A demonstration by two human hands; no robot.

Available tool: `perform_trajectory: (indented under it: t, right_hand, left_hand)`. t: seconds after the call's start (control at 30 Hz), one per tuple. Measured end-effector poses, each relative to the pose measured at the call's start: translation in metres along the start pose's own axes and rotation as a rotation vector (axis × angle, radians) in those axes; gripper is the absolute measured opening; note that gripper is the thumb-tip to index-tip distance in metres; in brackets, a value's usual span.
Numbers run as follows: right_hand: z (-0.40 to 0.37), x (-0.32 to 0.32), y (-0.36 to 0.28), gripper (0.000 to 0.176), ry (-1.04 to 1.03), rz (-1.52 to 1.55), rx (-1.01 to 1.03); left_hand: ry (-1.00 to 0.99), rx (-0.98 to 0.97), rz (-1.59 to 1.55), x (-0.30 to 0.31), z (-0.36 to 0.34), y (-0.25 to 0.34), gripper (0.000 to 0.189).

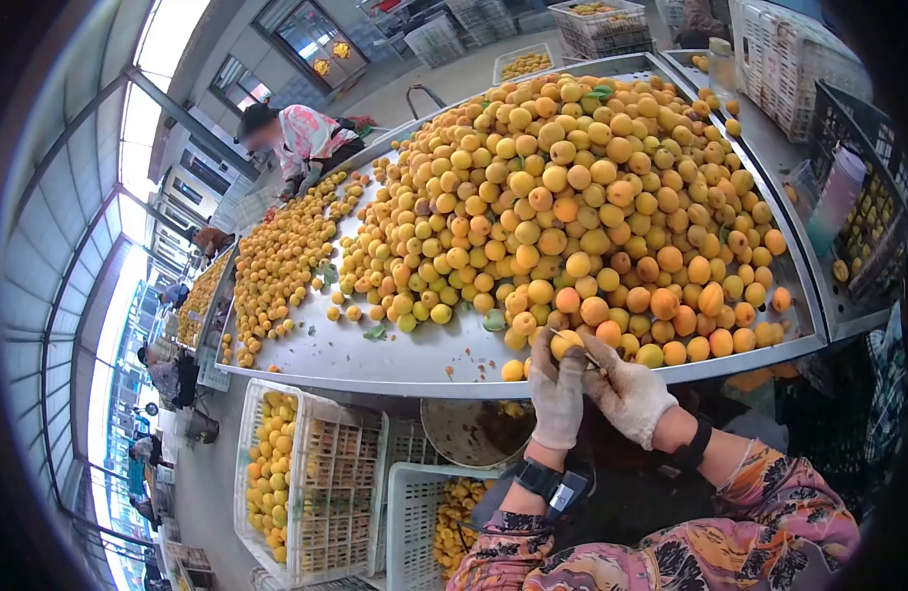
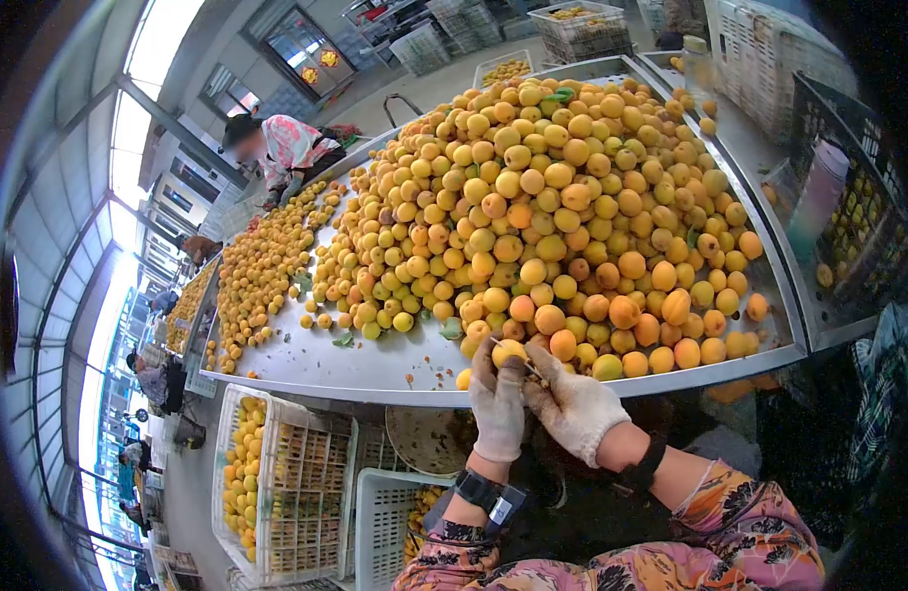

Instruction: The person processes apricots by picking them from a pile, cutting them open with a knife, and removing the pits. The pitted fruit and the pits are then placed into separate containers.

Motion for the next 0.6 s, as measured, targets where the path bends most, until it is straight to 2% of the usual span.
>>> perform_trajectory:
  t: [0.07, 0.2, 0.3, 0.37, 0.4, 0.43, 0.5, 0.57, 0.6]
  right_hand:
    - [-0.004, -0.004, -0.006, 0.058, -0.106, -0.07, -0.067]
    - [-0.005, 0.001, -0.004, 0.059, -0.089, -0.162, -0.098]
    - [-0.005, 0.003, -0.003, 0.059, -0.123, -0.19, -0.11]
    - [-0.005, 0.002, 0.003, 0.064, -0.166, -0.223, -0.134]
    - [-0.007, 0.0, 0.01, 0.064, -0.165, -0.222, -0.137]
    - [-0.007, 0.001, 0.019, 0.06, -0.103, -0.207, -0.114]
    - [-0.006, 0.002, 0.025, 0.057, -0.045, -0.191, -0.091]
    - [-0.006, 0.003, 0.03, 0.045, -0.03, -0.157, -0.106]
    - [-0.005, 0.004, 0.027, 0.045, -0.031, -0.157, -0.109]
  left_hand:
    - [0.085, 0.022, -0.045, 0.012, 0.003, -0.011, 0.04]
    - [0.077, 0.032, 0.023, 0.012, 0.005, -0.012, 0.036]
    - [0.001, 0.133, 0.171, 0.008, 0.006, -0.015, 0.033]
    - [-0.1, -0.03, 0.462, -0.009, 0.004, 0.009, 0.031]
    - [-0.107, 0.025, 0.401, -0.012, 0.004, 0.011, 0.027]
    - [-0.107, 0.025, 0.401, -0.011, 0.004, 0.01, 0.027]
    - [-0.256, -0.015, 0.589, -0.023, 0.003, 0.0, 0.026]
    - [-0.256, -0.005, 0.571, -0.019, 0.003, -0.019, 0.03]
    - [-0.234, -0.035, 0.503, -0.018, 0.002, -0.015, 0.034]
Point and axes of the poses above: each hand's wrist, its own z-axis towards the middle knuckle, its own x-axis out of the back of the hand, y = z × x, the point moved 10 cm from there along z, towards the middle knuckle, and after that the axes turned 6 degrees about x, right-handed, at the moved point
